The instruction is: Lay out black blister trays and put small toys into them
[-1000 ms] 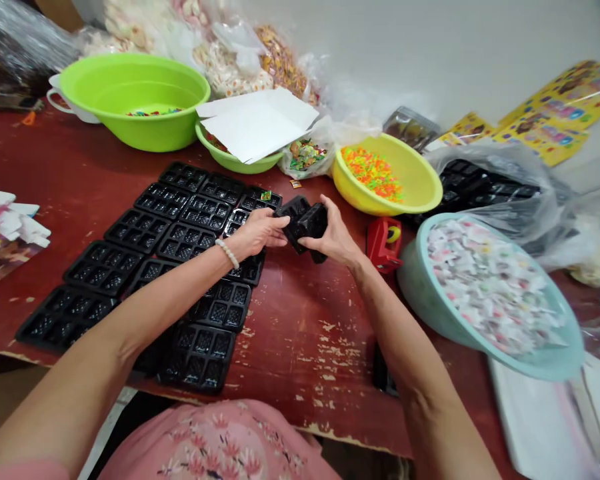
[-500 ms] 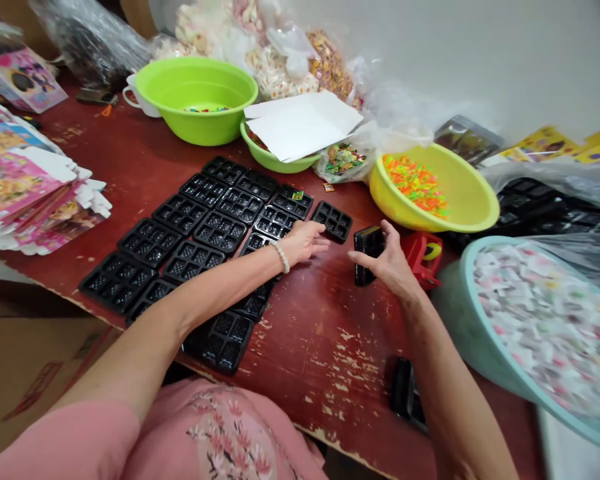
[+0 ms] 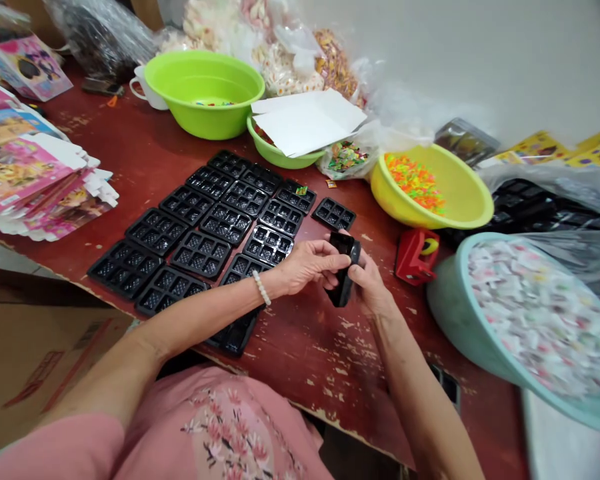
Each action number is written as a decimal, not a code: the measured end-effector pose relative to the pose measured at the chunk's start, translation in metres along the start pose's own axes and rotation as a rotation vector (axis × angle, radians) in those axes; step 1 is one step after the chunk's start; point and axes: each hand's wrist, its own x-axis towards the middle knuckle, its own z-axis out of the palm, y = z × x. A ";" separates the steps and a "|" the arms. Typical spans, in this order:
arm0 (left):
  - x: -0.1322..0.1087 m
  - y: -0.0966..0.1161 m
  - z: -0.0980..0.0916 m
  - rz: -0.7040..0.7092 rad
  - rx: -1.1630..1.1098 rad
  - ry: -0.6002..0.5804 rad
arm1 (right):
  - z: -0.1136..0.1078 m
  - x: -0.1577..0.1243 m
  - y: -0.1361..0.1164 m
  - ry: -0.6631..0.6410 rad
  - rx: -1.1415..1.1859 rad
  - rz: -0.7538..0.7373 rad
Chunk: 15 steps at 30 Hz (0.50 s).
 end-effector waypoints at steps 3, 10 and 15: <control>-0.003 -0.004 0.002 0.006 -0.033 0.025 | 0.005 -0.003 0.002 -0.044 0.076 0.014; -0.009 -0.005 0.005 0.050 -0.028 0.081 | 0.010 -0.004 0.006 -0.113 0.141 0.013; -0.012 -0.005 0.003 0.154 0.010 0.086 | 0.012 0.000 0.008 -0.119 0.129 -0.014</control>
